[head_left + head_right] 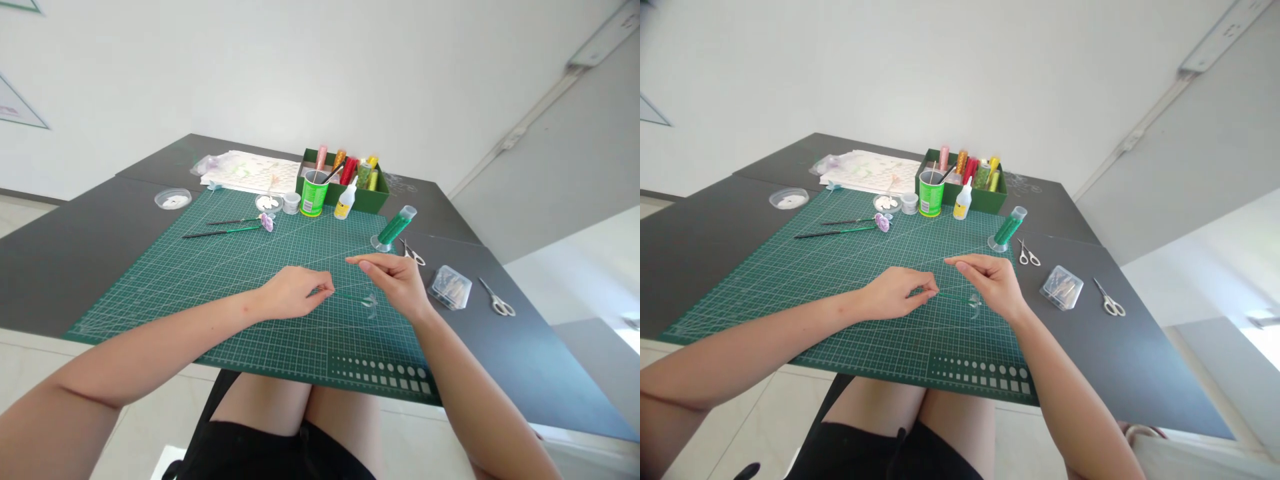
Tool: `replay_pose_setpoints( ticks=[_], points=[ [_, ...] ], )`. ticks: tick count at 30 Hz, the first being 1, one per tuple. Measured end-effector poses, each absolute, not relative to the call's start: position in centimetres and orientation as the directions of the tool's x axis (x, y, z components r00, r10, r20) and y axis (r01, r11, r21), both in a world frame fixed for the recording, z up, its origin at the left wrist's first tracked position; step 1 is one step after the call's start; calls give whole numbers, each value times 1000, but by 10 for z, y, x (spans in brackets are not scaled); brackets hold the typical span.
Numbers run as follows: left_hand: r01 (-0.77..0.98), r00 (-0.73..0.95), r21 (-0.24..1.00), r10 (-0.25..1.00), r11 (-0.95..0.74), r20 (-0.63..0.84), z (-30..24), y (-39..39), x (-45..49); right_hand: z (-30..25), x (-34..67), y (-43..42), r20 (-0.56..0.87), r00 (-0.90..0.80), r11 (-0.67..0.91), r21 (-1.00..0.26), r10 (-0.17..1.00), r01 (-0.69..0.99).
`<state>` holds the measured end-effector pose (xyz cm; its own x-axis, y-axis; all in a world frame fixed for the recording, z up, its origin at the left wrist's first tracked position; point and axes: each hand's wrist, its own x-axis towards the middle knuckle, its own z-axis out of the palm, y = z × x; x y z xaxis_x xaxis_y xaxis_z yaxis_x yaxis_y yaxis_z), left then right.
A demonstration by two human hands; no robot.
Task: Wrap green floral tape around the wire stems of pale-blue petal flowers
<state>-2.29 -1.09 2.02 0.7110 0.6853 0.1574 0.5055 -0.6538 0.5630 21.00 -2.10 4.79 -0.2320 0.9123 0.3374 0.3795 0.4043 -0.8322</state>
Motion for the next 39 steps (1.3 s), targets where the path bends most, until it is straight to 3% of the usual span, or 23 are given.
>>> replay_pose_setpoints(
  ticks=[7,11,16,20,25,32,39],
  points=[
    [405,761,579,612,-708,216,20,-12,-26,26,213,0,283,-259,371,-831,924,415],
    [333,740,609,600,-719,304,21,-10,-29,14,219,9,123,-324,255,-878,938,406],
    [331,614,575,633,-748,471,15,-5,-31,5,220,13,5,-465,219,-888,885,406],
    [453,429,549,711,-703,557,9,7,-33,5,214,7,-30,-523,218,-887,852,407],
    [574,345,535,776,-620,528,5,21,-37,12,214,0,-90,-571,231,-855,816,465],
    [663,330,519,833,-540,445,6,22,-37,23,218,-4,-165,-716,257,-859,679,443],
    [758,388,411,857,-506,339,6,16,-34,43,230,-7,-84,-779,267,-912,621,310]
  ],
)
